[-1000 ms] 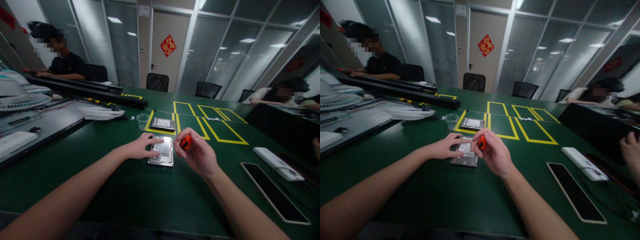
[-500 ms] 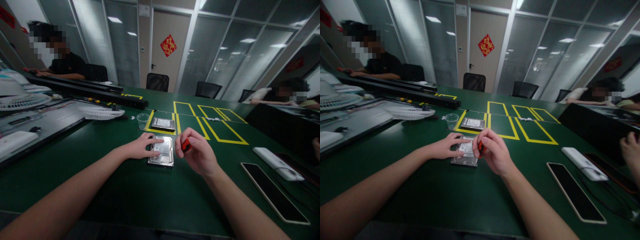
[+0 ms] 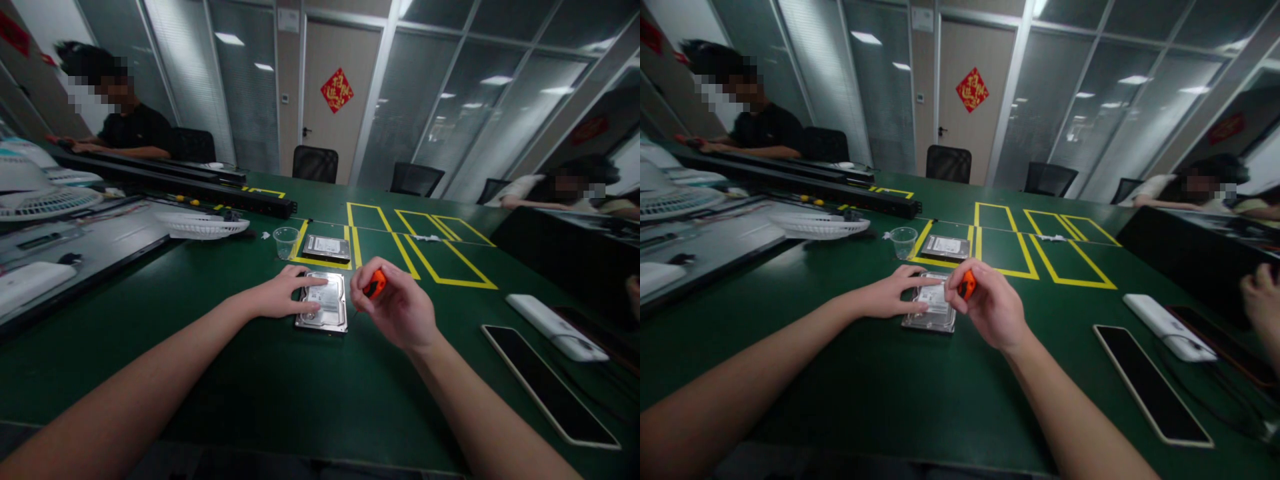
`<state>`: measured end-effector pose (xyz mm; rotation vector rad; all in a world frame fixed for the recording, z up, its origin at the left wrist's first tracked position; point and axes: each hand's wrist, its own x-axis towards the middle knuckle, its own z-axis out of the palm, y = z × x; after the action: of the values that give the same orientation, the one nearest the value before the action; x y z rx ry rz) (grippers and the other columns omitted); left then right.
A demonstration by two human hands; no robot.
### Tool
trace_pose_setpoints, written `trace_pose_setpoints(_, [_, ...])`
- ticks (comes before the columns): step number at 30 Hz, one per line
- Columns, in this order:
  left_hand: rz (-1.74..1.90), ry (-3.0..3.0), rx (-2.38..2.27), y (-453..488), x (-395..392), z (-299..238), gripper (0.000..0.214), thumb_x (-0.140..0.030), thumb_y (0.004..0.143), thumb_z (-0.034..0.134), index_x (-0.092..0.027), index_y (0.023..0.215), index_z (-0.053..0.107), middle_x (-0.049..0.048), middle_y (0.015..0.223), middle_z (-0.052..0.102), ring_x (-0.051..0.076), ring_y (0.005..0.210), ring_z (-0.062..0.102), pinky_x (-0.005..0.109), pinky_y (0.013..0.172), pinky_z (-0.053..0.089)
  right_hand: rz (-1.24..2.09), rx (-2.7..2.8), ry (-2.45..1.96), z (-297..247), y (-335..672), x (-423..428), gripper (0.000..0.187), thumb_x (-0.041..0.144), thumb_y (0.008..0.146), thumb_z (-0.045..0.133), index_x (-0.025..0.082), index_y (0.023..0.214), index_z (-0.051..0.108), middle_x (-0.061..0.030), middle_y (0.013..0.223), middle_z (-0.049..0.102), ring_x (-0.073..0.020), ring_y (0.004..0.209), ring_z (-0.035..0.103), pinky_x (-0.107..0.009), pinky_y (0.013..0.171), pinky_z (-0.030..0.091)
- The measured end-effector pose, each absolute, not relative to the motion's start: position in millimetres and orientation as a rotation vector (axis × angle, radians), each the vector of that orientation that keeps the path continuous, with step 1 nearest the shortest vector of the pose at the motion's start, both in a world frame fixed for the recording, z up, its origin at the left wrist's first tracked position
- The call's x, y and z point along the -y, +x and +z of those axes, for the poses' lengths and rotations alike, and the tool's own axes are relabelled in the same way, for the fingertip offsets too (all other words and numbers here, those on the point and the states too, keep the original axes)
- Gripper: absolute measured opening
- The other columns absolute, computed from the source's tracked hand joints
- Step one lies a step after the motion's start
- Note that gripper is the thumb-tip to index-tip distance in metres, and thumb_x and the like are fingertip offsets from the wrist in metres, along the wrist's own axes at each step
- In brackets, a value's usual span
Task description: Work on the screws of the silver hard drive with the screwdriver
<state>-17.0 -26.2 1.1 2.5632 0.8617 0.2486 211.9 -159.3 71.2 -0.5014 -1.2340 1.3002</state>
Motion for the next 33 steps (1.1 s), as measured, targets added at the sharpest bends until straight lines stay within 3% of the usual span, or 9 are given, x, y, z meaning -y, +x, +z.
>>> trace_pose_setpoints(8, [0.249, 2.547, -0.87, -17.0, 27.8, 2.8, 0.071, -0.078, 0.091, 0.057, -0.05, 0.154, 0.042, 0.0049, 0.163, 0.032, 0.04, 0.15, 0.029, 0.06, 0.12, 0.031, 1.286, 1.258, -0.538, 68.0, 214.1, 160.0, 0.017, 0.034, 0.097, 0.058, 0.021, 0.087, 0.062, -0.0029, 0.074, 0.065, -0.0153, 0.061, 0.054, -0.03, 0.059, 0.039])
trace_pose_setpoints(16, [0.249, 2.545, -0.879, -16.9, 27.0, 1.6, 0.072, -0.077, 0.09, 0.058, -0.049, 0.154, 0.043, 0.0045, 0.164, 0.031, 0.041, 0.15, 0.03, 0.06, 0.119, 0.031, 1.291, 1.258, -0.525, 67.1, 213.5, 160.0, 0.011, 0.031, 0.094, 0.062, 0.022, 0.089, 0.059, -0.0016, 0.075, 0.066, -0.0128, 0.056, 0.05, -0.029, 0.056, 0.036])
trace_pose_setpoints(24, [0.223, 2.539, -0.882, -16.8, 27.2, 3.8, 0.073, -0.077, 0.09, 0.058, -0.049, 0.156, 0.04, 0.0052, 0.164, 0.031, 0.042, 0.15, 0.029, 0.061, 0.119, 0.032, 1.303, 1.245, -0.53, 70.4, 213.2, 160.6, 0.036, 0.043, 0.102, 0.048, 0.018, 0.086, 0.068, -0.0056, 0.073, 0.068, -0.0136, 0.054, 0.046, -0.031, 0.056, 0.033])
trace_pose_setpoints(33, [0.232, 2.551, -0.878, -16.4, 28.1, 4.9, 0.072, -0.075, 0.091, 0.058, -0.049, 0.155, 0.041, 0.004, 0.164, 0.033, 0.041, 0.15, 0.03, 0.059, 0.119, 0.032, 1.294, 1.276, -0.533, 69.4, 213.4, 160.4, 0.03, 0.039, 0.1, 0.052, 0.019, 0.085, 0.068, -0.0041, 0.072, 0.067, -0.0138, 0.055, 0.047, -0.031, 0.056, 0.034])
